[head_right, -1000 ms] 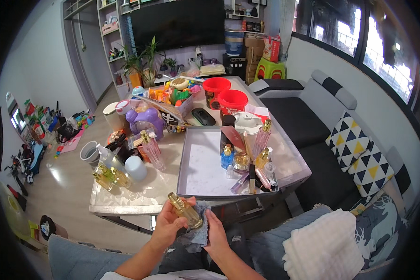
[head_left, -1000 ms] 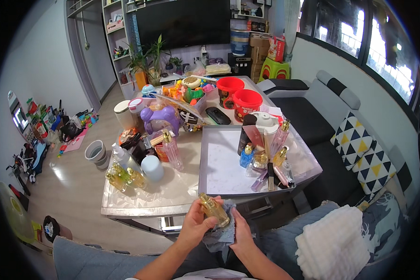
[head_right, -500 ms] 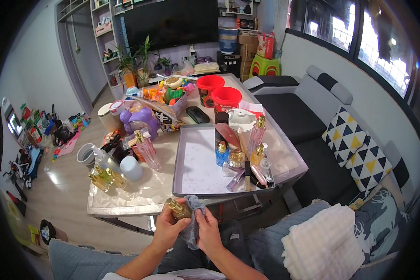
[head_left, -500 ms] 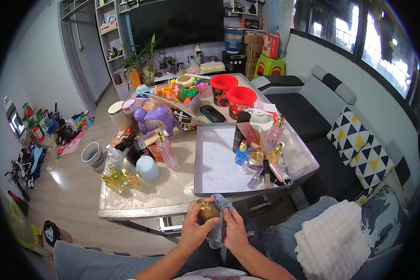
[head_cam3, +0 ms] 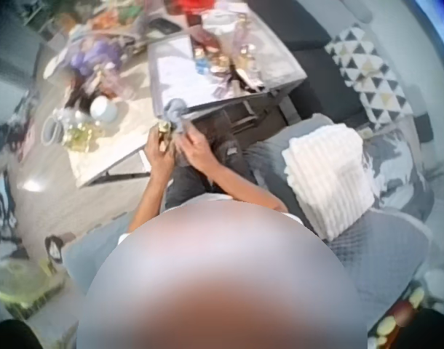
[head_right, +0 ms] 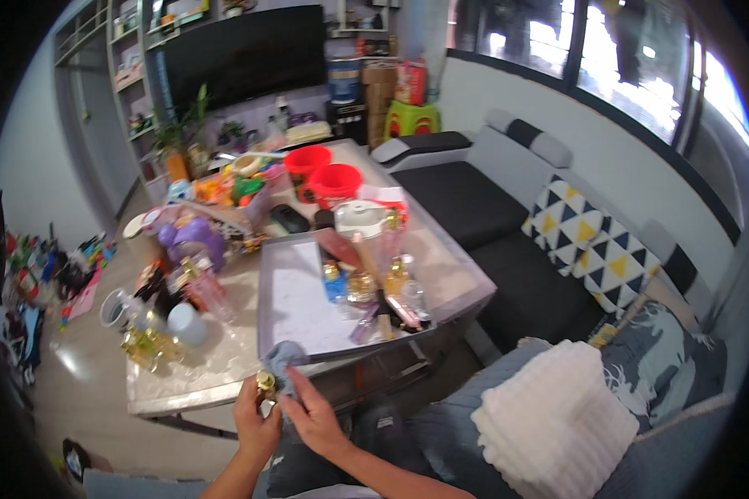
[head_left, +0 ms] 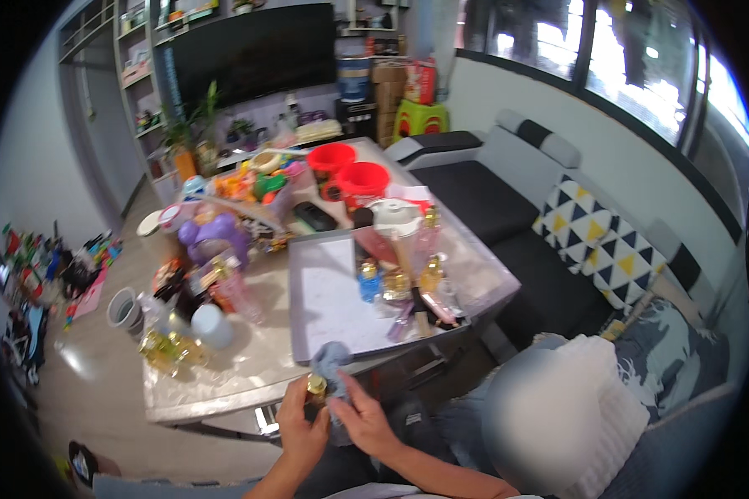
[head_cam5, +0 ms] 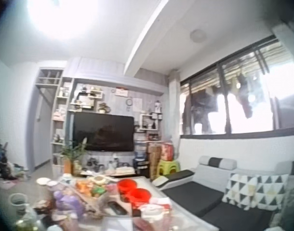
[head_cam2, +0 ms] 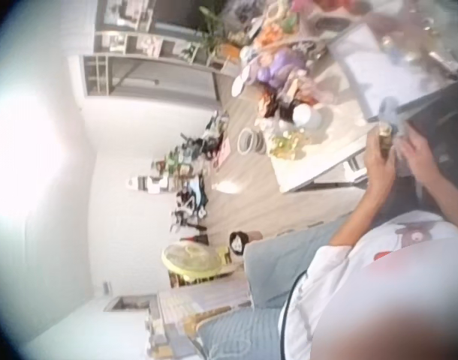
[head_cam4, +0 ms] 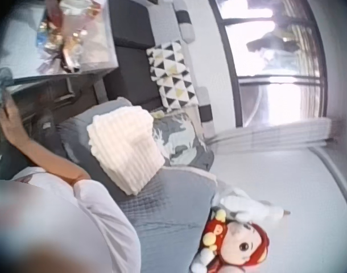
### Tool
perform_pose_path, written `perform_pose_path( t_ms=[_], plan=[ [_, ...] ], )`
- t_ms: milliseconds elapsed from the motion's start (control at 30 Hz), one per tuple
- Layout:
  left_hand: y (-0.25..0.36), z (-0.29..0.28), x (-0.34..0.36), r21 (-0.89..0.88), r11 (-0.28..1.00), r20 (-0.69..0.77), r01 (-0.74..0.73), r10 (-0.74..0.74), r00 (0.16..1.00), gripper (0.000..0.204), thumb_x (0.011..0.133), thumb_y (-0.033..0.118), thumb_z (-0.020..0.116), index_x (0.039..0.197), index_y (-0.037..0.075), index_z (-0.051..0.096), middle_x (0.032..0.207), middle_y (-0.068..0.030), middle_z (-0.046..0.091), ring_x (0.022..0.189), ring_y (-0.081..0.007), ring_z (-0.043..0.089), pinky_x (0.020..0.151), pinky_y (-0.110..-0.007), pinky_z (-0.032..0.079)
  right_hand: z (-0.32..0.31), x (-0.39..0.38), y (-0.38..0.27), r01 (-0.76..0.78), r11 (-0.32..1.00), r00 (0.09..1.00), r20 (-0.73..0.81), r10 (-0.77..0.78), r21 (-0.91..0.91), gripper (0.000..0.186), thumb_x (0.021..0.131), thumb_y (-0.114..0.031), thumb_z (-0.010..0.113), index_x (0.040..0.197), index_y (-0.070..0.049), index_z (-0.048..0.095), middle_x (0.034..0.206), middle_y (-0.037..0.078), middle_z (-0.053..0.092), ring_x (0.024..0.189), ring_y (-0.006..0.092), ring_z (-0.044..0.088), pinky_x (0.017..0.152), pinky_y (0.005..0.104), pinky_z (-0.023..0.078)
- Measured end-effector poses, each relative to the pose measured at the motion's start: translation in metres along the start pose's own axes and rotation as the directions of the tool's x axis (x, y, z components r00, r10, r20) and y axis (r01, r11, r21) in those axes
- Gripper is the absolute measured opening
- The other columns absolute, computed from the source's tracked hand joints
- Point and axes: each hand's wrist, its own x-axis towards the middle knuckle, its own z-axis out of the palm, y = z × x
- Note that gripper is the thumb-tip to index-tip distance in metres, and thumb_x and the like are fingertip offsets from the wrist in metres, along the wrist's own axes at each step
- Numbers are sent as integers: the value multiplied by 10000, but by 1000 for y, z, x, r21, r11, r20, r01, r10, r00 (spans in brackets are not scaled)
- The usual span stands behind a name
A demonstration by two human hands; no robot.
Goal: The person wipes the surfaces of various cosmetic bottles and tubes with a cloth. They pick up each item, wipe it, and place it back on the table, handling multiple bottles and tubes one at a time.
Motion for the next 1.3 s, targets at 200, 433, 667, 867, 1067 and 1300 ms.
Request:
perform_pose_path(
  t_ms=[200,433,667,867,1067,1300],
  plan=[
    [-8,8,-11,108,989,69,-101,94,993,436,664,-32,648,1083,10,533,991,-175,583,873,-328,595,774,-350,476,3,-8,23,-127,906,982,-81,173,403,381,928,-84,466,1289,23,408,1087,29,541,988,77,489,865,212,392],
    [-3,-1,-12,89,986,260,-142,114,959,458,643,-39,686,1061,6,505,988,-142,588,872,-246,628,776,-319,501,-5,1,10,-338,657,875,-33,484,674,301,925,-138,502,1195,-6,499,994,18,591,896,80,545,784,212,434],
    [0,-2,-8,-88,992,239,-88,107,965,421,764,121,677,1142,28,516,1085,-157,552,1017,-300,543,886,-404,439,-20,-1,22,-455,521,842,159,515,722,262,908,-184,540,1148,-78,543,1013,24,612,898,138,590,774,299,490],
    [9,5,-16,91,994,134,-52,39,990,430,822,103,603,1219,-16,489,1118,-208,541,1022,-353,528,864,-399,429,-15,-7,36,-191,717,962,-15,271,670,223,919,-163,526,1118,-68,556,919,1,611,794,100,570,677,261,469],
    [15,13,-19,221,953,-26,-208,219,975,398,815,117,620,1167,-36,516,1134,-220,537,987,-359,544,798,-368,462,-13,-10,9,69,991,983,-174,-49,115,299,906,-147,527,1169,-6,512,937,37,596,835,102,536,732,259,451],
    [10,7,-15,-359,930,-11,75,-84,996,231,822,76,636,1021,10,538,847,-51,511,703,-142,511,621,-254,444,-4,-16,21,236,955,946,-183,-268,-180,325,883,-138,539,1157,31,488,919,109,587,831,134,516,733,291,444]
  ],
)
